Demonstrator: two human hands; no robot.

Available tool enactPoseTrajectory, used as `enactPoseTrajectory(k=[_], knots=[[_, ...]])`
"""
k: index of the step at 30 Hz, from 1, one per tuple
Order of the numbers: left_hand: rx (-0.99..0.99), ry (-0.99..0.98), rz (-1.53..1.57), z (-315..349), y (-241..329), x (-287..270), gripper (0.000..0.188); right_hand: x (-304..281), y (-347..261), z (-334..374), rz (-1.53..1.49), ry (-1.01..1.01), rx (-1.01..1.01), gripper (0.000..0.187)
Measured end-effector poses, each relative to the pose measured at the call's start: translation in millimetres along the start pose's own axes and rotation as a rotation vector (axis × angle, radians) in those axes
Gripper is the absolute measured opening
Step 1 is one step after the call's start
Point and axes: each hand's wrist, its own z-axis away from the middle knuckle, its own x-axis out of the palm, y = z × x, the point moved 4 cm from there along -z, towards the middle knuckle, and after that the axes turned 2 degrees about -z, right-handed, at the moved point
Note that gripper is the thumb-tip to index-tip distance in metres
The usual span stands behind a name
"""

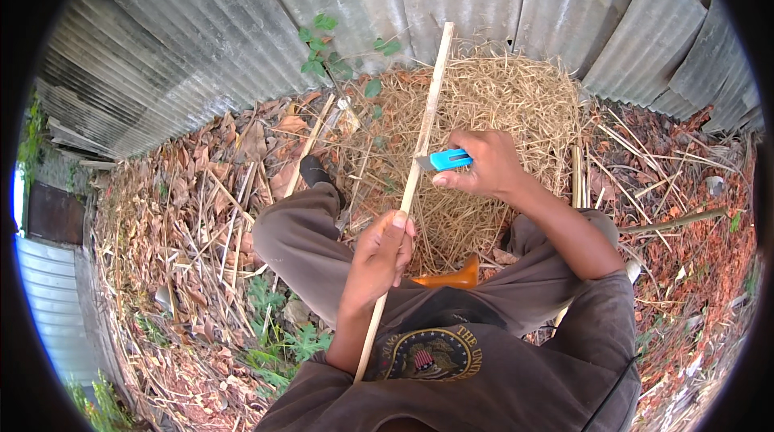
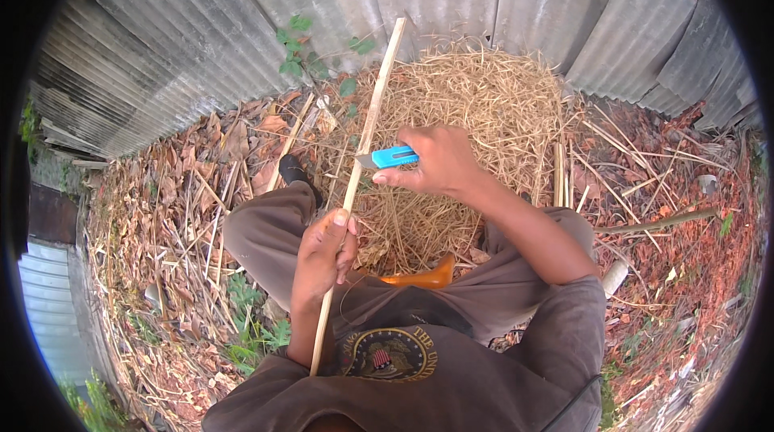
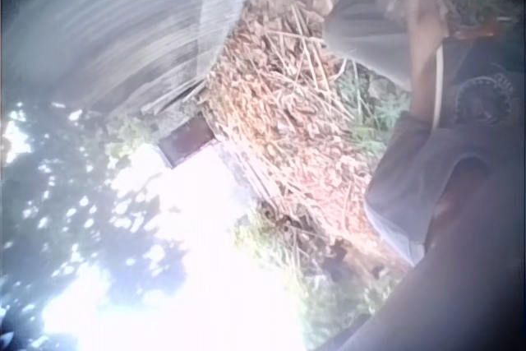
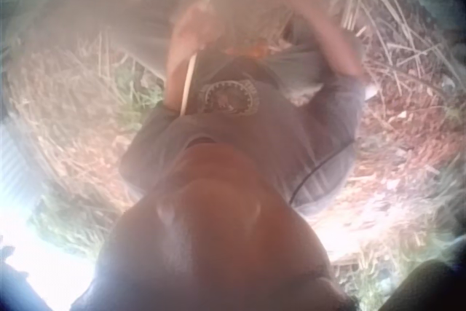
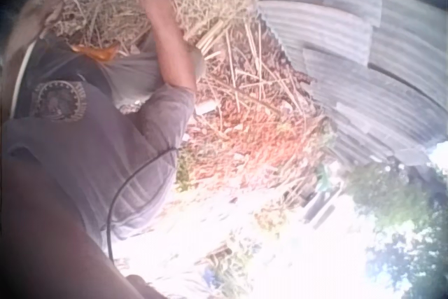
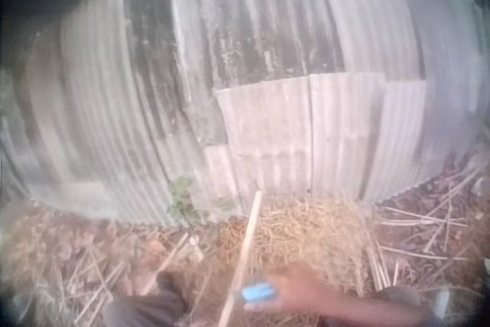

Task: The person sits on the ground and uses a blue utility knife to shave and smooth a long, thin wooden stick. They hold the stick with their left hand and repeatedly scrape along its length with the knife in their right hand, removing thin strips of wood.

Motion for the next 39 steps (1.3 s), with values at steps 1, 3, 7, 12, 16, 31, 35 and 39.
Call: enactPoseTrajectory(k=[1,3,7,12,16,31,35,39], knots=[[0.001,-0.001,0.021,-1,-1,-1,0.029,0,-2,1,0.004,0.013,-0.037,0.065],[0.002,0.000,0.062,-2,-4,-4,0.030,-2,-11,1,0.025,0.068,-0.128,0.066],[0.005,0.007,0.099,-1,-4,-3,0.030,4,-6,3,0.057,0.095,-0.071,0.065],[0.006,0.001,0.156,-2,-10,0,0.029,-9,-6,-4,0.231,0.205,-0.142,0.063],[-0.014,-0.007,0.108,2,-12,8,0.028,-20,19,-16,0.162,0.033,0.289,0.068],[0.097,0.044,-0.144,5,1,10,0.027,-13,7,-5,0.205,0.098,0.001,0.071],[0.094,0.033,-0.178,11,2,16,0.025,-18,31,-13,0.278,0.120,-0.052,0.068],[0.099,0.010,-0.105,6,2,20,0.025,-14,59,-21,0.279,0.119,0.091,0.072]])
